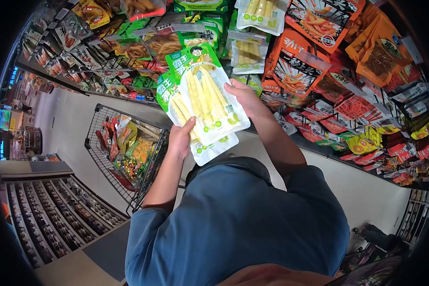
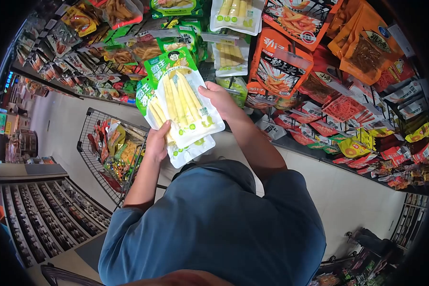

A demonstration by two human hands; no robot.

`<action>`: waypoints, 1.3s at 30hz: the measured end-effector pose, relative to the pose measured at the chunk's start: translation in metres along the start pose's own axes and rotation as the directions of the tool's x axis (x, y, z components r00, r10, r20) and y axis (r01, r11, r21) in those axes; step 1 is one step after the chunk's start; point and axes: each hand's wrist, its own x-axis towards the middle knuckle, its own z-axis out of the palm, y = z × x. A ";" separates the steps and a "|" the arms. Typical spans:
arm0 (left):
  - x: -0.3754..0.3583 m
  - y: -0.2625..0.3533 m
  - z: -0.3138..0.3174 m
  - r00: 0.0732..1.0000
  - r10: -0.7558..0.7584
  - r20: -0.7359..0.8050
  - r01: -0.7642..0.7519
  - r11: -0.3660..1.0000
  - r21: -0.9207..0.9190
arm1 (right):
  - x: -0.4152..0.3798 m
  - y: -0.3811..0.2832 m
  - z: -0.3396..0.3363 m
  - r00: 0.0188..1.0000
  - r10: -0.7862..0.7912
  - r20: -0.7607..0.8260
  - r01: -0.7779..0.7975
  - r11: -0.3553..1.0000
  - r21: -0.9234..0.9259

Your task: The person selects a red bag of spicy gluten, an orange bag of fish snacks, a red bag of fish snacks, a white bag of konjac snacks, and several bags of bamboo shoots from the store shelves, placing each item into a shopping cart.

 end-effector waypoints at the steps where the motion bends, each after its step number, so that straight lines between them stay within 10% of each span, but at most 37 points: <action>1: 0.000 0.003 0.001 1.000 -0.005 -0.010 0.005 1.000 -0.002 | 0.000 -0.002 0.002 1.000 -0.002 0.010 0.002 1.000 -0.013; 10: -0.003 0.030 -0.002 0.998 0.051 -0.047 -0.052 0.999 -0.008 | 0.007 -0.015 -0.014 0.999 -0.026 0.021 0.029 0.984 -0.174; 22: 0.000 0.041 -0.014 0.991 0.128 -0.036 -0.127 0.992 0.019 | -0.009 -0.021 -0.040 0.976 0.051 0.212 -0.111 0.953 0.283; 39: -0.002 -0.016 -0.026 0.998 -0.060 -0.024 0.058 0.997 -0.059 | 0.008 0.076 -0.004 0.995 -0.085 -0.058 0.064 0.955 -0.289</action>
